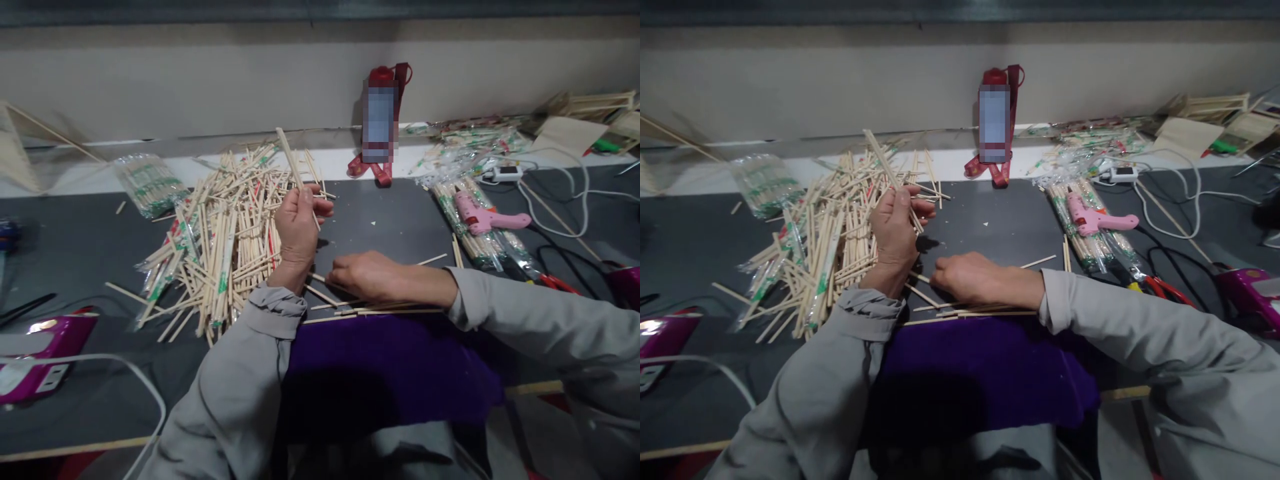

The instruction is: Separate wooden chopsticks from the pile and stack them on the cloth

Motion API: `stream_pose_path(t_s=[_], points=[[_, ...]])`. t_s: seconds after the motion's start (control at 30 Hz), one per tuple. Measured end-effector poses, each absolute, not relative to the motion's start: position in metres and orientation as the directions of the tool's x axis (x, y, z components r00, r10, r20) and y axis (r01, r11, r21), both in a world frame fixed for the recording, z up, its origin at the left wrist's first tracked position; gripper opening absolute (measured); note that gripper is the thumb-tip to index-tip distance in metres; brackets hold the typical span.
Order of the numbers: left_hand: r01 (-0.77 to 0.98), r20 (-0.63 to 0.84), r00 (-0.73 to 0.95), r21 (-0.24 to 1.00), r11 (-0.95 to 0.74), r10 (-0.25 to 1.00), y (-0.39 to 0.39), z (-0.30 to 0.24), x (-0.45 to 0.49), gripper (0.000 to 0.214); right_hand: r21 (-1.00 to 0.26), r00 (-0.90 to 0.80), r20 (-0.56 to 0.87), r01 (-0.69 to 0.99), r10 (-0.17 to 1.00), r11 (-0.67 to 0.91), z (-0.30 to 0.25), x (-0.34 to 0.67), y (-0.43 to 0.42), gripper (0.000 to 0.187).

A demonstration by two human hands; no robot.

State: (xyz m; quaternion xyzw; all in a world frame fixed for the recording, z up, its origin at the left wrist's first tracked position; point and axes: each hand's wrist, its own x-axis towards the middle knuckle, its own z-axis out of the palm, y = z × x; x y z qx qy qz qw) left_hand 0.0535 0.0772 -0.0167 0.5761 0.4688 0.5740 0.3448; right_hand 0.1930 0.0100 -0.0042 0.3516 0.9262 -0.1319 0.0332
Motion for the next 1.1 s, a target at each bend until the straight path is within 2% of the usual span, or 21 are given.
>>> stream_pose_path(t_s=[0.1,0.17,0.4,0.67,0.73,0.87,0.97,1.1], points=[[0.085,0.330,-0.108,0.943,-0.322,0.938,0.079,-0.020,0.053,0.036,-0.129,-0.591,-0.118,0.806,0.798,0.578,-0.007,0.194,0.036,0.030],[0.040,0.317,-0.118,0.948,-0.315,0.941,0.080,-0.021,0.053,0.034,-0.099,-0.524,-0.106,0.851,0.845,0.515,-0.011,0.194,0.052,0.031],[-0.030,0.303,-0.141,0.950,-0.310,0.943,0.082,-0.024,0.054,0.031,-0.059,-0.633,-0.097,0.774,0.768,0.631,-0.016,0.187,0.072,0.030],[-0.015,0.277,-0.143,0.959,-0.282,0.950,0.084,-0.023,0.052,0.030,-0.075,-0.503,-0.303,0.859,0.809,0.506,-0.001,0.167,0.084,0.023],[-0.011,0.277,-0.153,0.959,-0.282,0.949,0.084,-0.021,0.053,0.030,-0.127,-0.555,-0.256,0.831,0.792,0.541,0.000,0.168,0.077,0.023],[-0.010,0.290,-0.164,0.955,-0.296,0.943,0.084,-0.019,0.053,0.029,-0.311,-0.646,-0.044,0.734,0.762,0.604,-0.003,0.164,0.058,0.024],[0.006,0.285,-0.191,0.957,-0.289,0.939,0.085,-0.016,0.050,0.028,-0.354,-0.622,-0.052,0.743,0.782,0.568,-0.008,0.152,0.048,0.022],[0.030,0.309,-0.243,0.950,-0.312,0.920,0.087,-0.008,0.044,0.028,-0.322,-0.631,-0.061,0.746,0.774,0.583,-0.017,0.138,0.044,0.027]])
